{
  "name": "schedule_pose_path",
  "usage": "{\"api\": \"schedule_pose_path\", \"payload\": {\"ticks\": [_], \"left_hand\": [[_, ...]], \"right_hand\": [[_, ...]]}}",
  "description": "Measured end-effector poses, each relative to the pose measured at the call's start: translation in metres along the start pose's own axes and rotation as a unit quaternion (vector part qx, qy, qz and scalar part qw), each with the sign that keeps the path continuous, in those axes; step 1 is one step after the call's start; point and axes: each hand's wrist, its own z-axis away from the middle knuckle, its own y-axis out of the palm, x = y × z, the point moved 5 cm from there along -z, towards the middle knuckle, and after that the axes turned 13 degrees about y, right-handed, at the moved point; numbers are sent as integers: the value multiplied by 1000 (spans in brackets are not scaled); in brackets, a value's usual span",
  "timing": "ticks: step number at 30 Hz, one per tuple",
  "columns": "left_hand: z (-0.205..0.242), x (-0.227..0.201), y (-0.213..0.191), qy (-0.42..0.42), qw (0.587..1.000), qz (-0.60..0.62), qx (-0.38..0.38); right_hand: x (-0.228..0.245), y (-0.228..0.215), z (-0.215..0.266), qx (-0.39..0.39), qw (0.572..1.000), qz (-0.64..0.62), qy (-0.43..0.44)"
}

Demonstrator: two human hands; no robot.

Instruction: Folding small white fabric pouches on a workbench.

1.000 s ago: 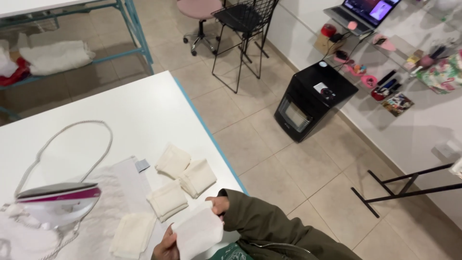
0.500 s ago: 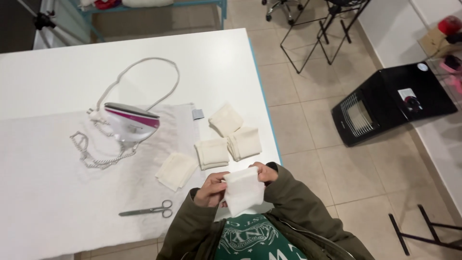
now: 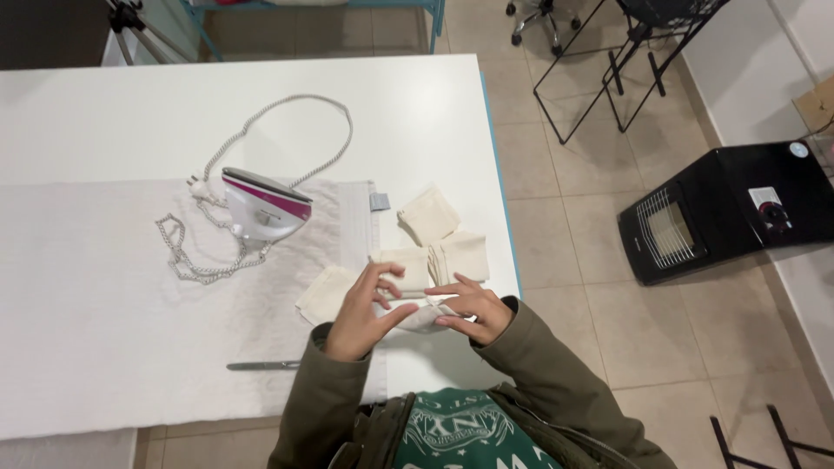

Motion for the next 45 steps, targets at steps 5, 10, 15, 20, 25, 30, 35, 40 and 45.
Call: {"api": "schedule_pose_path", "payload": {"ticks": [5,10,15,20,25,30,35,40,45], "left_hand": [[8,-24,3,116,989,-86,6],[12,-22,16,120,991,-60,-16],[7,-38,20,110,993,-25,-24],[12,-24,19,36,997,10,-63],[15,-19,21,82,993,29,-85],[15,-19,24,55,993,39,-93],[12,-25,26,93,993,24,-74],[15,-23,29,68,991,22,-115],[18,-7,35,13,988,75,-133]], "right_hand": [[2,-5,-3,-59,997,54,14],[-12,4,-4,-58,995,87,-6],[-14,6,-5,-65,993,97,-25],[12,-4,4,-126,988,84,-29],[20,-19,5,-189,981,30,31],[16,-16,11,-207,978,4,9],[19,-17,4,-210,977,5,30],[17,-14,6,-211,977,35,2],[19,-17,3,-202,978,43,9]]}}
